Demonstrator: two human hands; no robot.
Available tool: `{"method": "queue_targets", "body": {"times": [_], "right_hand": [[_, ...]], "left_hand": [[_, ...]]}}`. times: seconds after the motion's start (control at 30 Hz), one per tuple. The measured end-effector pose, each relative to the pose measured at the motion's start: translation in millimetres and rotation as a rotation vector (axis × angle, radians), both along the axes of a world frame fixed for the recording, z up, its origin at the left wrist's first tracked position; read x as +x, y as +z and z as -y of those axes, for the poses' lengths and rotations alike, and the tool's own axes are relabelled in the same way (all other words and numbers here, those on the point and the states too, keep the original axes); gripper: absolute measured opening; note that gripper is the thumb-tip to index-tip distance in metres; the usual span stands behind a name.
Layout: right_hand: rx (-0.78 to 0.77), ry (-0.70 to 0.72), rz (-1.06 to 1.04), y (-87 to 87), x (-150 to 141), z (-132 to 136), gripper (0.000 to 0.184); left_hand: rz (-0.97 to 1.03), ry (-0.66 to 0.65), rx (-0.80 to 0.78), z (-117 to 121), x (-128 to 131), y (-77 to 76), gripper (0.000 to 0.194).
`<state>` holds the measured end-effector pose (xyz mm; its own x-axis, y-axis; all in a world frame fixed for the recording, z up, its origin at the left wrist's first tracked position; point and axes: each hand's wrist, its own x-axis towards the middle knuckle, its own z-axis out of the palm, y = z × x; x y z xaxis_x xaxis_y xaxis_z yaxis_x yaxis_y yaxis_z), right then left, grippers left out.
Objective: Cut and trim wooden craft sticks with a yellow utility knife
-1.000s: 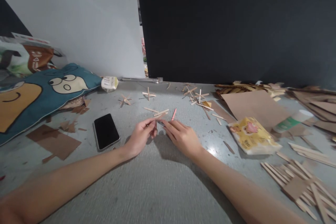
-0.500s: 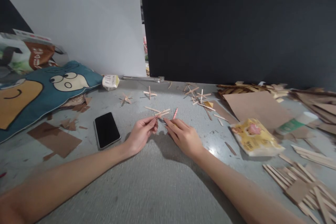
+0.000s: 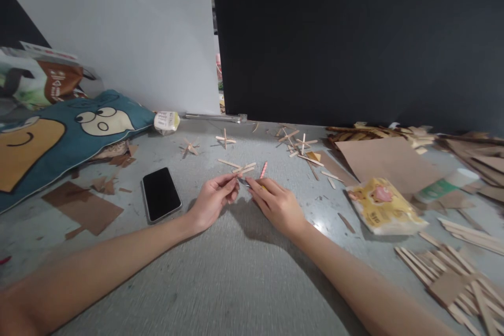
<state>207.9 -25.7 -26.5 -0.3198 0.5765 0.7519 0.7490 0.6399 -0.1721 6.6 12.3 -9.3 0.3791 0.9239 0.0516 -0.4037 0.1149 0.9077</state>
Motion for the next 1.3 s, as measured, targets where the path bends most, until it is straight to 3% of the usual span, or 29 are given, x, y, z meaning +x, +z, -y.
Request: {"method": "queue_targets", "body": {"times": [0.23, 0.6, 0.83, 1.3], "right_hand": [[0.079, 0.043, 0.146, -0.1, 15.5, -7.6, 0.039], [0.005, 0.185, -0.077, 2.8, 12.8, -9.5, 0.041], [0.011, 0.242, -0.113, 6.2, 11.8, -8.6, 0.042], [0.002, 0.316, -0.162, 8.2, 10.4, -9.8, 0.038]], "left_hand": [[-0.006, -0.101, 0.046, 0.4, -1.5, -0.7, 0.045], [-0.123, -0.259, 0.119, 6.5, -2.8, 2.8, 0.043], [-0.227, -0.230, 0.216, 10.4, -1.8, 8.7, 0.047], [-0.259, -0.276, 0.236, 8.7, -2.6, 2.0, 0.046]]}}
